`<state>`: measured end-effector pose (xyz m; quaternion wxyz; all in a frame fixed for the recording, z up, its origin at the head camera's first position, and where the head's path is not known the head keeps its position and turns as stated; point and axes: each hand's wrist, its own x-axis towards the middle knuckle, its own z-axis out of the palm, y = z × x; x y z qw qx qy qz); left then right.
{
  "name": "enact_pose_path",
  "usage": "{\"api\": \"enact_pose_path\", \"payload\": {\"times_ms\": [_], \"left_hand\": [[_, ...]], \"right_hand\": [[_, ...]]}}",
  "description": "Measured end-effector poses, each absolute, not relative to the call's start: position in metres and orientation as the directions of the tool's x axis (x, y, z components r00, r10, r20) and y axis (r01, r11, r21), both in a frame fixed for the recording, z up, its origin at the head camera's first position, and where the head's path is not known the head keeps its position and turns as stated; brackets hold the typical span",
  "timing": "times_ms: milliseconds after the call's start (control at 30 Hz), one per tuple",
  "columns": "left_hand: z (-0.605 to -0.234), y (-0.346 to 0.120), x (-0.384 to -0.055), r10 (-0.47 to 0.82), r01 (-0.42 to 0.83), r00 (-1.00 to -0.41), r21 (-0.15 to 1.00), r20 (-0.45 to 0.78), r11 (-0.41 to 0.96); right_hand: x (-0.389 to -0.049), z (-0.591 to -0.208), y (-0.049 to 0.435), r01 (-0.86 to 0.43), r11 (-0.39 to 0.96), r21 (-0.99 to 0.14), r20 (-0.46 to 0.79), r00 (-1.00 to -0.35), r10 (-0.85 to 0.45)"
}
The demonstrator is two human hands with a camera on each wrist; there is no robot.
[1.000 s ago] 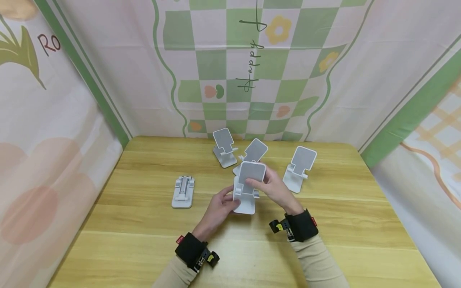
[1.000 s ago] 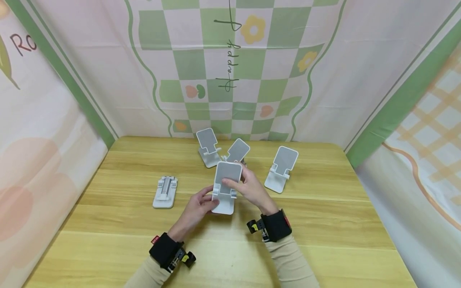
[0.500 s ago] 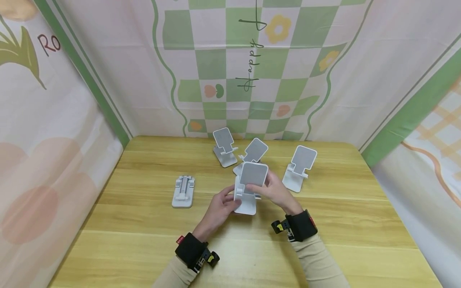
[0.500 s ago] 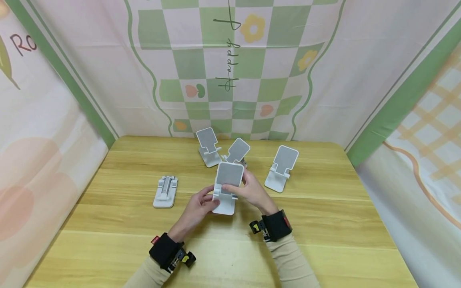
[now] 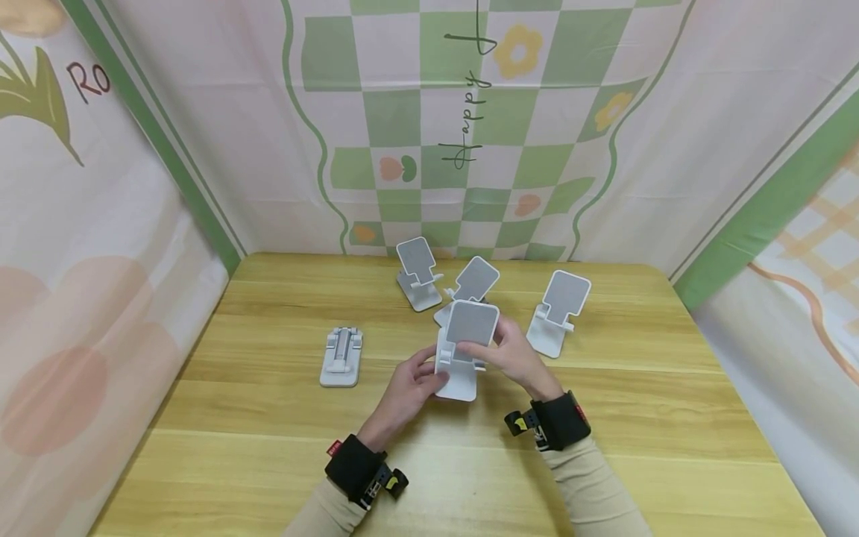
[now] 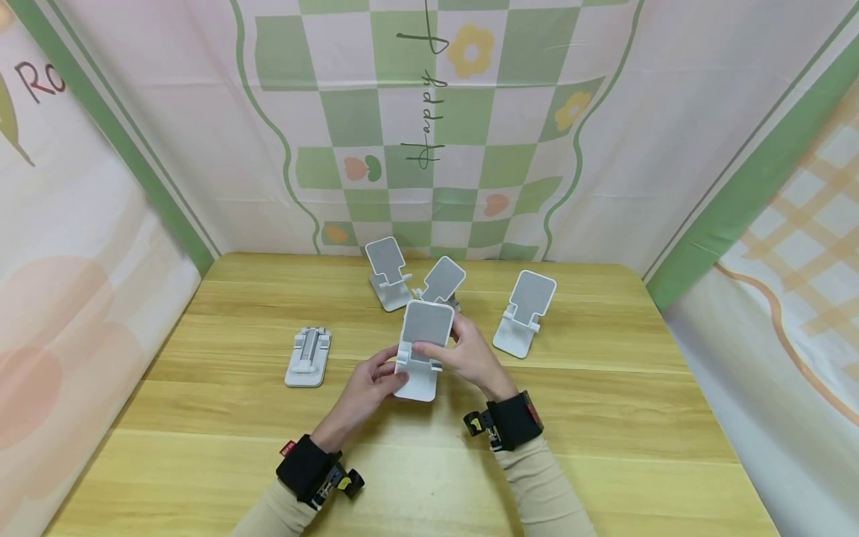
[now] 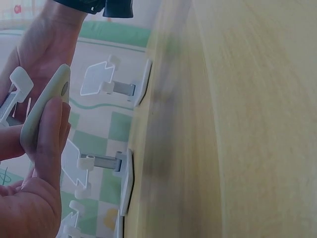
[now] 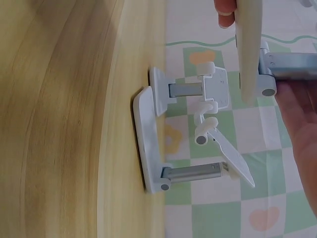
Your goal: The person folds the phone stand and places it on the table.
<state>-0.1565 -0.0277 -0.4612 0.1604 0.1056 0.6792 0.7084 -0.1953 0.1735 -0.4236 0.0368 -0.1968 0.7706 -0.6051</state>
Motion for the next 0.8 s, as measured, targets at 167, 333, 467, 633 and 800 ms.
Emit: {"api": "enact_pose_path", "payload": {"times_ms": [167, 333, 467, 633, 800], "left_hand": [[-0.462, -0.029, -0.156, 0.376, -0.082, -0.924, 0.996, -0.068, -0.020], [-0.476, -0.029, -0.161, 0.378, -0.090, -0.923, 0.995, -0.069, -0.039], [-0.488, -0.028, -0.165, 0.376, -0.094, -0.924, 0.994, -0.067, -0.054], [-0.491, -0.028, -0.165, 0.368, -0.090, -0.927, 0.995, -0.066, -0.049], [-0.490, -0.029, -0.164, 0.364, -0.092, -0.929, 0.995, -0.072, -0.039]], "right_hand": [[-0.192, -0.417, 0.170, -0.283, 0.194, -0.939, 0.205, -0.915, -0.347], [-0.193, -0.419, 0.170, -0.307, 0.183, -0.934, 0.230, -0.908, -0.350], [-0.193, -0.419, 0.168, -0.310, 0.184, -0.933, 0.234, -0.909, -0.346], [-0.192, -0.418, 0.167, -0.307, 0.203, -0.930, 0.228, -0.914, -0.337], [-0.192, -0.419, 0.167, -0.307, 0.212, -0.928, 0.225, -0.913, -0.339]]}}
